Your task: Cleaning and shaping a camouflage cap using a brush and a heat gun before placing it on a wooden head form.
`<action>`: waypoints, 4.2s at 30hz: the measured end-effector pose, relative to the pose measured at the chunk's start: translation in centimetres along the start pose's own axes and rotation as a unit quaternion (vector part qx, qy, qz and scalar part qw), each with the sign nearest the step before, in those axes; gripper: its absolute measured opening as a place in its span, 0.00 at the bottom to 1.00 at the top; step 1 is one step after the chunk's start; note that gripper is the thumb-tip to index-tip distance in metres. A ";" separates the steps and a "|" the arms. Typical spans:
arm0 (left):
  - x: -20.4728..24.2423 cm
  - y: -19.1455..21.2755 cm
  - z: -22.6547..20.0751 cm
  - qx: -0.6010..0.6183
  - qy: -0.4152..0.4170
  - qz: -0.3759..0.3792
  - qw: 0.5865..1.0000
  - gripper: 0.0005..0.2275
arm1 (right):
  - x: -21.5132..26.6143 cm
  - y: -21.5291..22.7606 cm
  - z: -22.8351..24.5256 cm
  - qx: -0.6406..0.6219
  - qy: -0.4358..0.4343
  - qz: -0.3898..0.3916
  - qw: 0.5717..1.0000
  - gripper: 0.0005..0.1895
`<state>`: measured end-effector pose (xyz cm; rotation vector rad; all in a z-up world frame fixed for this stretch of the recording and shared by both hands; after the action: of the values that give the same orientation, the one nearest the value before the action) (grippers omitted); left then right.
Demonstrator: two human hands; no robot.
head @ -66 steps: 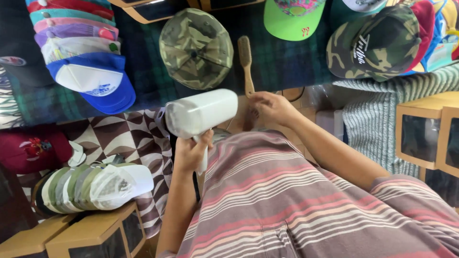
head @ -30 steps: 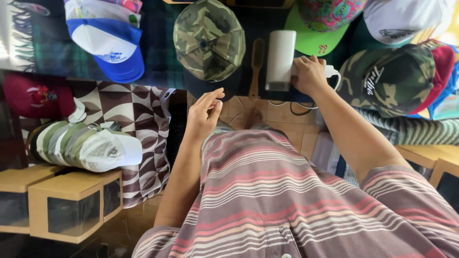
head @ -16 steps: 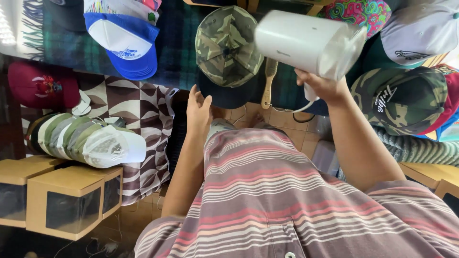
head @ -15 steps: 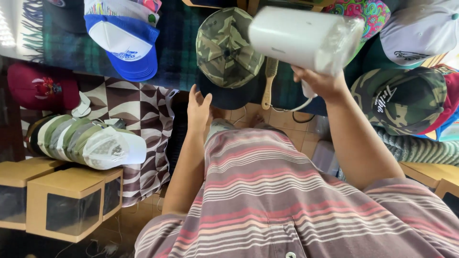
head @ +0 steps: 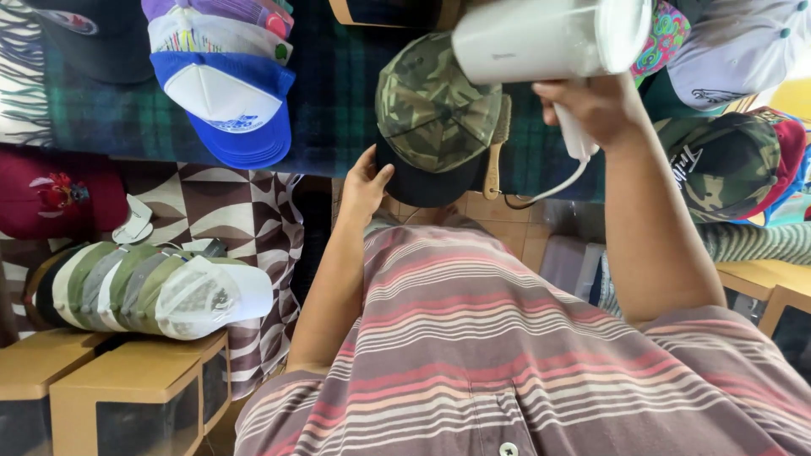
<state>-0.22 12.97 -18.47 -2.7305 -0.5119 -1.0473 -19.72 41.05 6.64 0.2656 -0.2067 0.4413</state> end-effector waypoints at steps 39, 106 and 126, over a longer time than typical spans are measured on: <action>-10.8 4.0 -14.6 -0.004 -0.144 -0.079 0.986 0.19 | 3.2 3.2 -12.6 -0.224 -0.210 -0.100 0.946 0.10; 8.1 -7.0 6.0 0.216 0.045 -0.098 0.971 0.25 | 17.5 -8.3 -13.0 0.026 0.233 0.022 0.972 0.07; 4.9 -1.9 8.8 0.287 -0.019 -0.021 0.958 0.25 | 14.7 -5.3 -26.1 0.117 0.096 0.007 0.988 0.13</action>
<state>7.83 18.44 -21.62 -2.2330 -0.7469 -0.7083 -0.74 49.92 -15.45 0.4496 0.0337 0.5018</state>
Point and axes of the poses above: each hand's wrist, its own x-axis away from the middle knuckle, its own y-axis out of the back of the hand, z = x × y, the point moved 7 cm from there along -x, towards the middle knuckle, and after that the axes turned 5 degrees about -z, right-handed, at the moved point
